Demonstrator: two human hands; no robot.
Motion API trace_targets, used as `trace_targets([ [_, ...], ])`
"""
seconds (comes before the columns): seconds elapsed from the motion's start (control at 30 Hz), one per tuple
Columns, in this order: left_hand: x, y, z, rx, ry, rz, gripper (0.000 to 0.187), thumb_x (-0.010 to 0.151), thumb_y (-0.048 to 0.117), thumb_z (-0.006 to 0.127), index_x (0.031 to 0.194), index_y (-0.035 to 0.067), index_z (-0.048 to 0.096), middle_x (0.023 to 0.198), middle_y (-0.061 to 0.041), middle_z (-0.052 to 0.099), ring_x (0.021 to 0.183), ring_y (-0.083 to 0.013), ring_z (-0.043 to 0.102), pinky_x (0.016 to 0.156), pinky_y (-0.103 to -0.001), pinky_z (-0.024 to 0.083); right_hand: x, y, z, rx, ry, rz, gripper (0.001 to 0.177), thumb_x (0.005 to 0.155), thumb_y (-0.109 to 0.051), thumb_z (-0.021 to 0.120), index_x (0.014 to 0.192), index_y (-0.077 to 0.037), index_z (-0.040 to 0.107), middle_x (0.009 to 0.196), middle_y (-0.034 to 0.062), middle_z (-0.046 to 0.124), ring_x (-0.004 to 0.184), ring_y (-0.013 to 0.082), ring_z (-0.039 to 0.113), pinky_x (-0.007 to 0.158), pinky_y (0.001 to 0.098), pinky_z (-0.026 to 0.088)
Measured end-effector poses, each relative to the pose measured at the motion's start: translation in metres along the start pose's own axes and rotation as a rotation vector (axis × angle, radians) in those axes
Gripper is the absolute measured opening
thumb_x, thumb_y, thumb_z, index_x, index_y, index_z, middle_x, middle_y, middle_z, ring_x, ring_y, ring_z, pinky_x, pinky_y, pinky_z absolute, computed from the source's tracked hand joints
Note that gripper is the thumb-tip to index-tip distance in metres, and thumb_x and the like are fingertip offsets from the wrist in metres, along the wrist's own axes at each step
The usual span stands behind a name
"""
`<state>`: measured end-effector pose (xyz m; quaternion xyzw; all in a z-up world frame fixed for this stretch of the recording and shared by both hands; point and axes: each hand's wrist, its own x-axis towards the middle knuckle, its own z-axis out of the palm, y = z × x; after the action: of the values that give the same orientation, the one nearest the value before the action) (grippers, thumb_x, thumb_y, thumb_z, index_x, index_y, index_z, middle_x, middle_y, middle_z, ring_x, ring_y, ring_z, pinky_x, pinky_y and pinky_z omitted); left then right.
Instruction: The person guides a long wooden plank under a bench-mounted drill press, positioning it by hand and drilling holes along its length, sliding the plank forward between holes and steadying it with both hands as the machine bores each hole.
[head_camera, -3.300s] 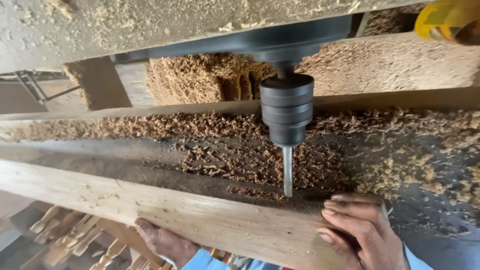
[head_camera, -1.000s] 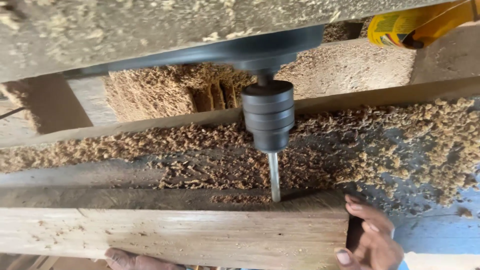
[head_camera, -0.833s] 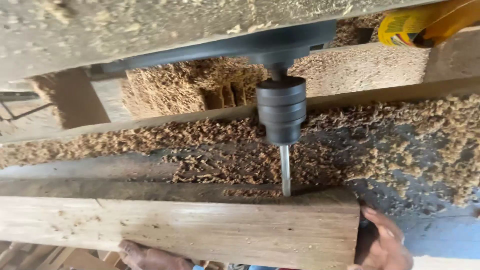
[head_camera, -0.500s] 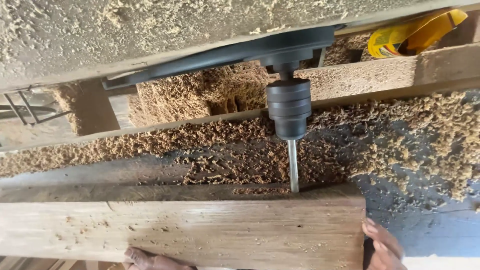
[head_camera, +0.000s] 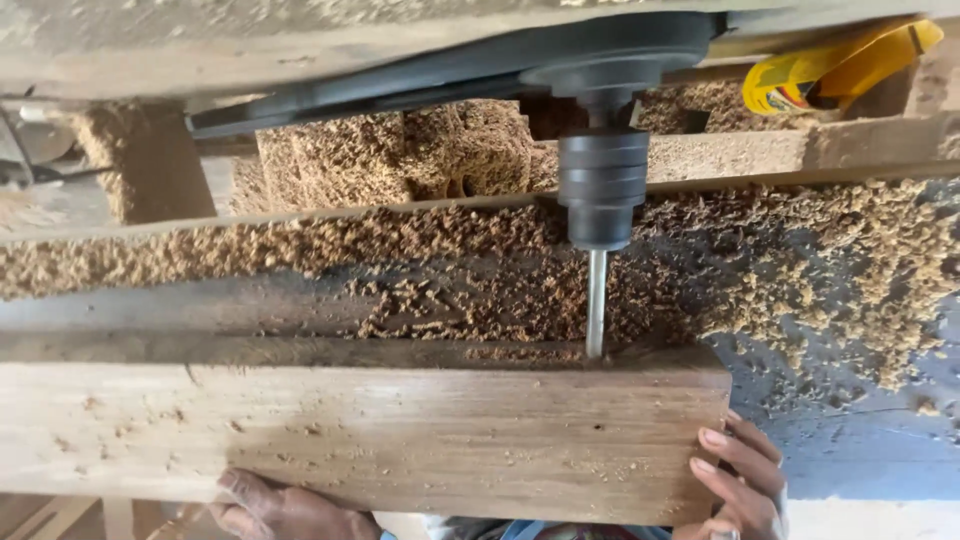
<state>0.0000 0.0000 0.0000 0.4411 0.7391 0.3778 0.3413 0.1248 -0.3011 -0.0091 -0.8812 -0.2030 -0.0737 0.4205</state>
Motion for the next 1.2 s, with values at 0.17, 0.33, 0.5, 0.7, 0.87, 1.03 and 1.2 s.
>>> trace_targets([
  [0.17,0.025,-0.020,0.006,-0.063,-0.005,0.026,0.064,0.114,0.037,0.053,0.158,-0.003,0.030,0.144,-0.026,0.057,0.124,-0.0295,0.065,0.107,-0.039,0.058,0.033,-0.032,0.010,0.026,0.029,-0.008,0.044,0.120,-0.039,0.037,0.108,-0.005,0.061,0.117,0.0160,0.067,0.110,0.0321,0.067,0.110,0.0476,0.054],
  [0.33,0.035,-0.047,-0.005,-0.198,-0.145,0.056,0.070,0.113,0.030,0.055,0.160,-0.005,0.019,0.154,-0.028,0.044,0.138,-0.0335,0.054,0.117,-0.041,0.047,0.045,-0.035,0.008,0.118,0.114,-0.049,0.044,0.116,-0.034,0.041,0.103,-0.001,0.066,0.112,0.0177,0.070,0.111,0.0333,0.068,0.109,0.0476,0.055],
  [0.5,0.039,-0.043,-0.030,-0.226,-0.357,0.168,0.080,0.109,0.029,0.060,0.163,-0.006,0.011,0.164,-0.028,0.031,0.150,-0.0384,0.040,0.126,-0.046,0.034,0.050,-0.045,0.004,0.108,0.051,-0.081,0.039,0.116,-0.026,0.041,0.104,0.000,0.067,0.118,0.0178,0.071,0.118,0.0370,0.067,0.110,0.0463,0.053],
  [0.7,0.039,-0.033,-0.005,0.122,-0.200,1.109,0.058,0.110,0.030,0.054,0.156,0.005,0.030,0.147,-0.021,0.051,0.139,-0.0352,0.049,0.125,-0.047,0.043,0.051,-0.049,0.005,0.121,0.073,-0.104,0.027,0.112,-0.011,0.047,0.103,0.001,0.069,0.118,0.0154,0.072,0.122,0.0350,0.068,0.107,0.0412,0.054],
  [0.87,0.024,-0.022,0.012,0.107,-0.224,1.154,0.042,0.110,0.041,0.046,0.112,0.010,0.074,0.112,-0.005,0.075,0.114,-0.0241,0.067,0.114,-0.042,0.040,0.054,-0.049,0.008,0.136,0.117,-0.071,0.026,0.112,-0.011,0.049,0.105,0.002,0.070,0.120,0.0149,0.072,0.125,0.0337,0.068,0.110,0.0421,0.055],
  [1.03,0.016,-0.002,0.009,0.092,-0.262,1.161,0.037,0.111,0.032,0.046,0.107,0.011,0.077,0.110,-0.004,0.076,0.113,-0.0260,0.068,0.109,-0.040,0.039,0.052,-0.043,0.012,0.153,0.116,-0.067,0.028,0.113,-0.013,0.049,0.103,0.003,0.070,0.118,0.0147,0.073,0.124,0.0328,0.069,0.110,0.0416,0.055],
  [1.2,0.014,0.001,0.009,0.091,-0.294,1.160,0.036,0.110,0.030,0.046,0.106,0.012,0.077,0.109,-0.003,0.076,0.112,-0.0249,0.068,0.109,-0.039,0.038,0.053,-0.039,0.013,0.167,0.136,-0.067,0.029,0.113,-0.015,0.051,0.103,0.003,0.071,0.117,0.0149,0.073,0.124,0.0324,0.069,0.111,0.0417,0.055],
])
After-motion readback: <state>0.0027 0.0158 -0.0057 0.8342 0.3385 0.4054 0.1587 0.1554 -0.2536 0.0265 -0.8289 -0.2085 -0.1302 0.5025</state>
